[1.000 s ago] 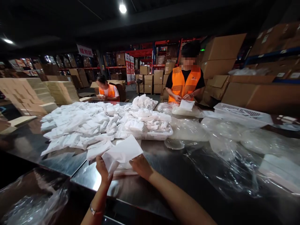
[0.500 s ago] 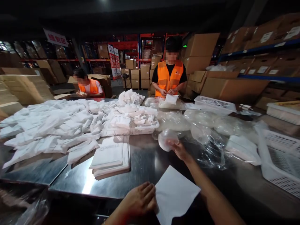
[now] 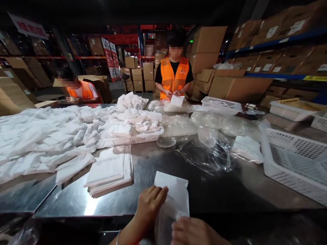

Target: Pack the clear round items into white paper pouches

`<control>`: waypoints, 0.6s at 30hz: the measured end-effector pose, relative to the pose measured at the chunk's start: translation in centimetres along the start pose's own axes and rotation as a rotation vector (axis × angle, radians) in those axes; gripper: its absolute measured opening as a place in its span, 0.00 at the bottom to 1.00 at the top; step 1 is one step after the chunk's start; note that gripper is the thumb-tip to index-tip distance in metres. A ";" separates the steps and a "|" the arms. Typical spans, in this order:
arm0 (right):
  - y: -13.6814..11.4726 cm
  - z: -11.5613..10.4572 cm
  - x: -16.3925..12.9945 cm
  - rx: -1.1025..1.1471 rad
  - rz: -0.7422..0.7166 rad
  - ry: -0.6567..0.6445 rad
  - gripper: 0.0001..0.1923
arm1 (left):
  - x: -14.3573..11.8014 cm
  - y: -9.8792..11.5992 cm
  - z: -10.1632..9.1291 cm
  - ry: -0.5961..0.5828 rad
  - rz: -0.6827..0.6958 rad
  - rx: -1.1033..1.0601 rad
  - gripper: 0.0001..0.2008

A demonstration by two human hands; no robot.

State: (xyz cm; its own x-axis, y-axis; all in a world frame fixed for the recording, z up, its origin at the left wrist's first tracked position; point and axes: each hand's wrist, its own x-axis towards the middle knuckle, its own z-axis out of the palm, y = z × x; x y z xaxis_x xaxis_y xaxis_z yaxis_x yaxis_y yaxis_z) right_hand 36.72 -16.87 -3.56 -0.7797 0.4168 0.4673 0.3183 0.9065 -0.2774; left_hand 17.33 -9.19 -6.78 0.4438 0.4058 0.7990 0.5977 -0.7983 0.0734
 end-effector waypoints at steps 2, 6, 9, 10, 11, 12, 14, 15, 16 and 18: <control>0.9 -0.6 -0.2 -0.156 -0.010 0.062 0.20 | -0.2 0.1 -0.4 -0.050 -0.053 -0.055 0.11; 3.6 -0.2 -0.8 -0.198 -0.020 0.044 0.13 | -1.1 0.1 0.3 -0.070 -0.108 -0.125 0.13; 5.5 0.7 -0.6 -0.283 -0.025 0.045 0.15 | -1.5 0.2 1.1 -0.035 -0.112 -0.129 0.16; 6.1 0.9 -0.4 -0.335 -0.019 0.068 0.15 | -1.4 0.2 1.2 -0.016 -0.093 -0.107 0.16; 6.6 1.2 -0.1 -0.394 -0.009 0.092 0.15 | -1.3 0.1 1.3 0.004 -0.067 -0.074 0.16; 7.1 1.4 0.2 -0.456 0.001 0.107 0.16 | -1.0 0.1 1.3 0.022 -0.033 -0.028 0.16; 7.8 1.8 0.8 -0.561 0.023 0.143 0.18 | -0.4 -0.3 1.3 0.050 0.020 0.081 0.16; 8.0 1.9 1.0 -0.593 0.041 0.165 0.19 | -0.1 -0.5 1.3 0.061 0.025 0.137 0.15; 8.2 2.1 1.1 -0.612 0.066 0.187 0.20 | 0.2 -0.8 1.2 0.065 0.013 0.190 0.14; 8.5 2.8 1.1 -0.640 0.169 0.217 0.18 | 0.7 -1.3 1.3 0.067 -0.033 0.265 0.12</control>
State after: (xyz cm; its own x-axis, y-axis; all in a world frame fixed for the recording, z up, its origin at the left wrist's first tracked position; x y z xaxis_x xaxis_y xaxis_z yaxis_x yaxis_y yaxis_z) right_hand 37.05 -8.85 -7.75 -0.5877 0.4989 0.6369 0.7329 0.6619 0.1577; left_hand 17.74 -7.30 -7.14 0.3815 0.3925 0.8369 0.7687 -0.6375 -0.0514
